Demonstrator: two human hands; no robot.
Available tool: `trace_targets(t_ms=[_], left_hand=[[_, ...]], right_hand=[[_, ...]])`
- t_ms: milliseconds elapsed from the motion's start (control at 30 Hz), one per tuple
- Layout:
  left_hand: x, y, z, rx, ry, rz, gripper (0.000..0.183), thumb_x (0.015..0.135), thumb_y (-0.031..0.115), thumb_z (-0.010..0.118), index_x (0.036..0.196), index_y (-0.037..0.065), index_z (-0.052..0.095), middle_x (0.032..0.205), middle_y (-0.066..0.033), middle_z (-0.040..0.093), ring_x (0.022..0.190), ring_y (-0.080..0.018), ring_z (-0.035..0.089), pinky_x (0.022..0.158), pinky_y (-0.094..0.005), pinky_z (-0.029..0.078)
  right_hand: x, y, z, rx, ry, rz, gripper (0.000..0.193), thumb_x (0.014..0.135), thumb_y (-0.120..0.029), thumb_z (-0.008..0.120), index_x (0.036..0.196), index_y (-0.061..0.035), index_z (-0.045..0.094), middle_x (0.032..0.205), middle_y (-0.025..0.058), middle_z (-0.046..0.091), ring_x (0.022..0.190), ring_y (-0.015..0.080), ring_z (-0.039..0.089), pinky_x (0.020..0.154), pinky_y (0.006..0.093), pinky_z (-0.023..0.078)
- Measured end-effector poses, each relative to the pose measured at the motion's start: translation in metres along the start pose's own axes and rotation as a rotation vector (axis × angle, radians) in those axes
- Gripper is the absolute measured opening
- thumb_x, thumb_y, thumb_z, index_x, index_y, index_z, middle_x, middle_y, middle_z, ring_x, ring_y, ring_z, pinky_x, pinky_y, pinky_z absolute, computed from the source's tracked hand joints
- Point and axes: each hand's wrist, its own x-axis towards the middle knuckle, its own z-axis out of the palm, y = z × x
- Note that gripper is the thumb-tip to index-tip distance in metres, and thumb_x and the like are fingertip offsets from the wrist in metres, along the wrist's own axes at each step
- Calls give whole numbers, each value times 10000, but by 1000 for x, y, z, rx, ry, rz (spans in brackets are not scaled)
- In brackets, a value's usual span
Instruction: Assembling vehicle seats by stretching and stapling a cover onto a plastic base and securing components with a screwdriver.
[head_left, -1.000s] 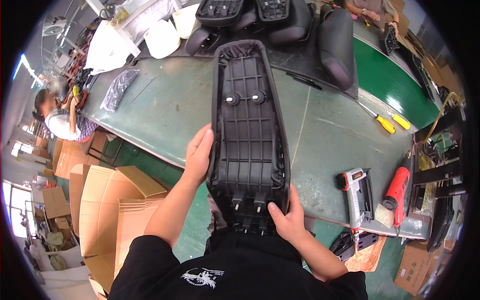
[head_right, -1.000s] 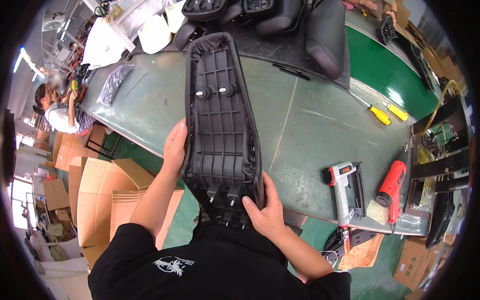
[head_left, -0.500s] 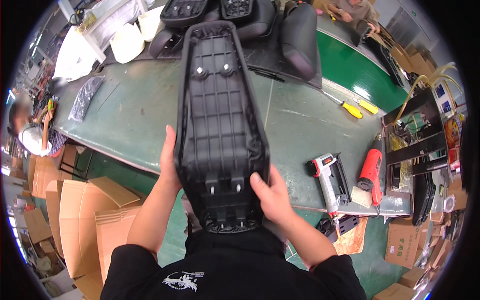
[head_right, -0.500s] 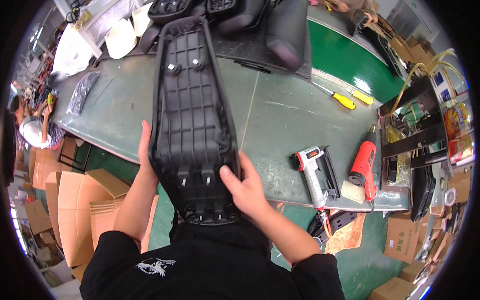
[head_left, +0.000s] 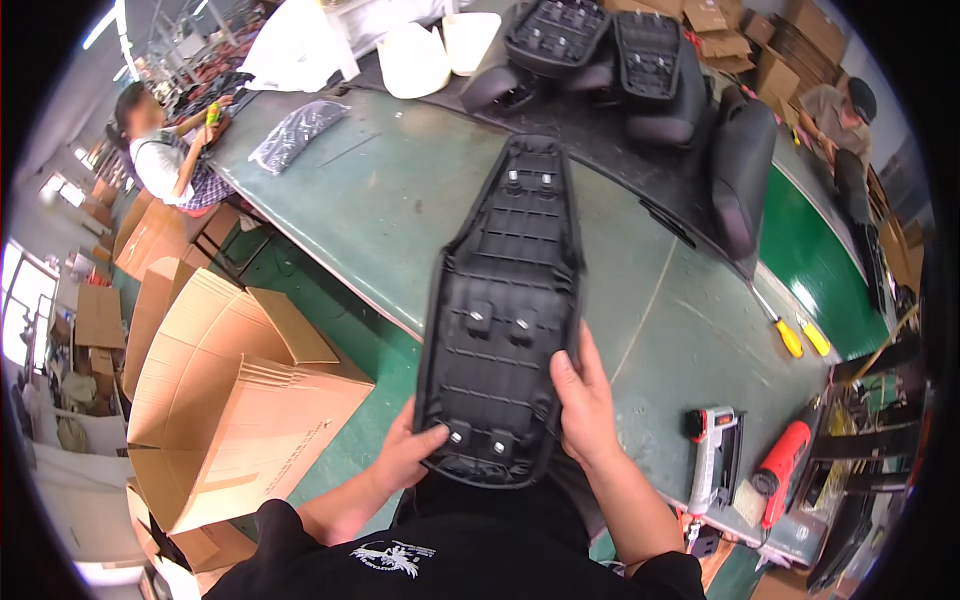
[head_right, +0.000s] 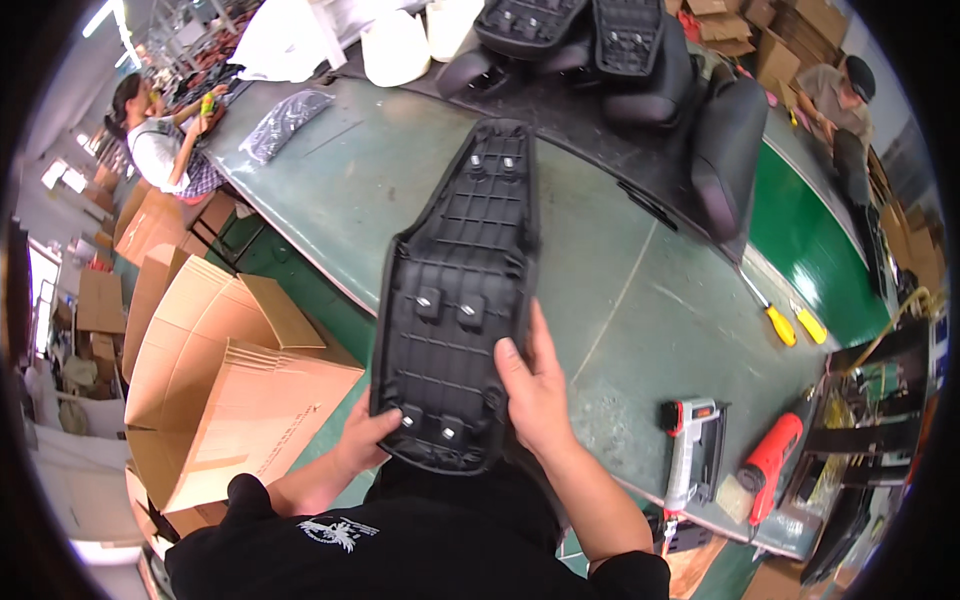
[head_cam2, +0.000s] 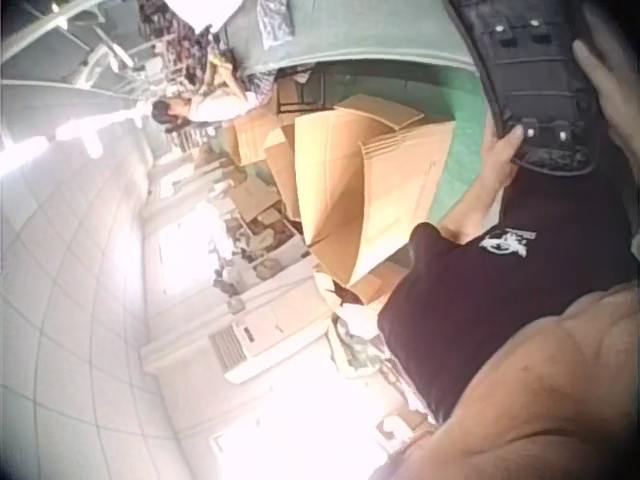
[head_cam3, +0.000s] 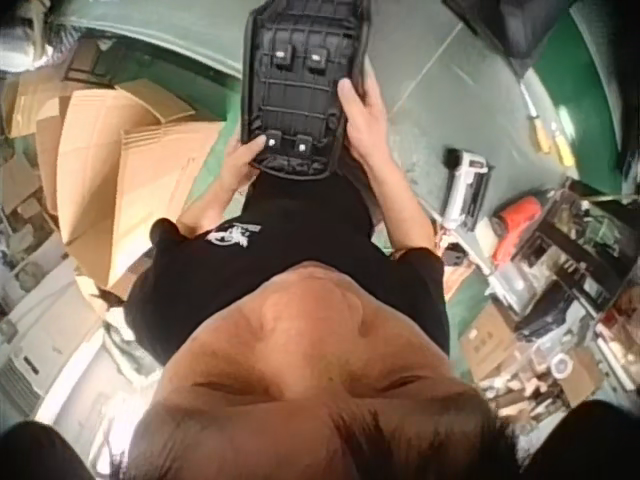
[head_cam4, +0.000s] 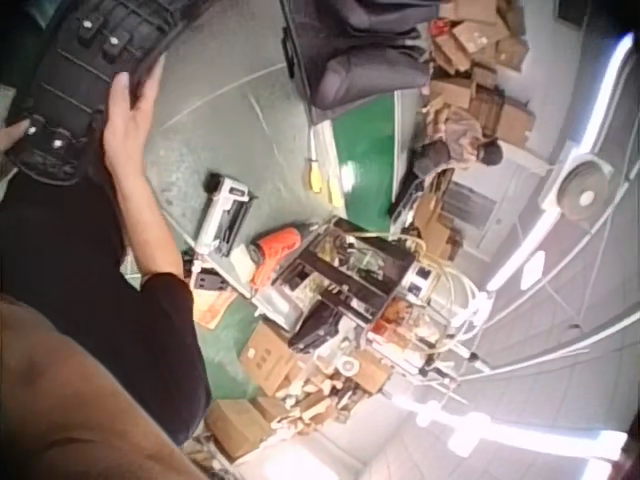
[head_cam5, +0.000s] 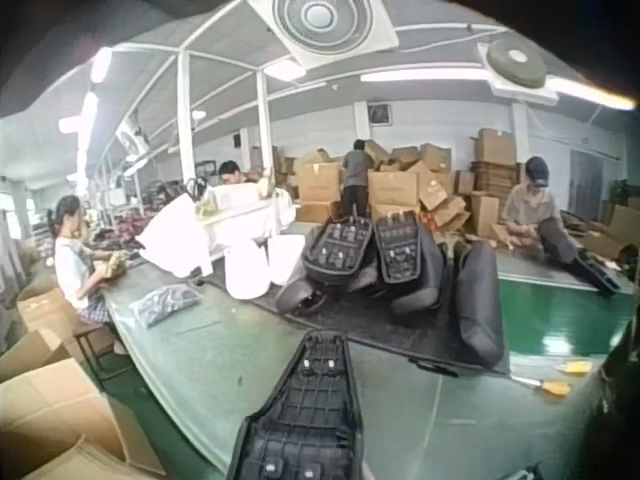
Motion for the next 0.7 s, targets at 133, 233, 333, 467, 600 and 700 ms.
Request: trace_targets(t_ms=[133, 233, 333, 467, 600, 700], left_hand=[[30, 36, -44, -82, 223, 188, 680, 1002, 63, 696, 1621, 56, 415, 1472, -150, 635, 1312, -308, 654, 1155, -484, 531], [58, 88, -81, 151, 177, 363, 670, 980, 91, 710, 1602, 56, 464, 1461, -133, 647, 1302, -289, 658, 1158, -481, 528], [90, 151, -112, 240, 231, 354, 726, 947, 194, 754, 1600, 71, 462, 1467, -126, 635, 1331, -305, 639, 1160, -500, 527], [181, 262, -250, 435, 412, 278, 618, 920, 158, 765, 1493, 14, 582, 1366, -88, 687, 1217, -227, 670, 1088, -386, 510], [238, 334, -343, 779, 782, 475, 520, 843, 115, 746, 1330, -67, 734, 1235, -115, 767, 1149, -221, 698, 1049, -356, 512], [247, 326, -339, 983, 802, 577, 531, 876, 159, 745, 1347, -82, 711, 1284, -145, 767, 1189, -249, 705, 1048, -364, 517]], right_hand=[[-1, -17, 13, -257, -217, 10, 546, 1067, -159, 720, 1580, -65, 557, 1590, 173, 567, 1409, 217, 584, 1123, 362, 513], [-14, -29, 14, -433, -339, -198, 342, 1045, -76, 719, 1381, -12, 728, 1418, 163, 708, 1307, 254, 672, 1129, 388, 524], [-34, -86, 3, -482, -384, -509, 314, 990, -32, 747, 1296, 39, 742, 1322, 221, 735, 1189, 337, 725, 1029, 427, 577], [-67, -163, 4, -306, -540, -963, 276, 988, -31, 745, 1246, 66, 745, 1280, 278, 724, 1116, 406, 722, 960, 474, 602], [-79, -178, 7, 57, -599, -1145, 141, 1005, 31, 694, 1110, 88, 769, 1160, 305, 748, 973, 422, 750, 840, 468, 640], [-80, -185, 2, 58, -781, -1019, 145, 1015, -12, 751, 1151, 38, 755, 1229, 250, 731, 978, 366, 724, 795, 410, 629]])
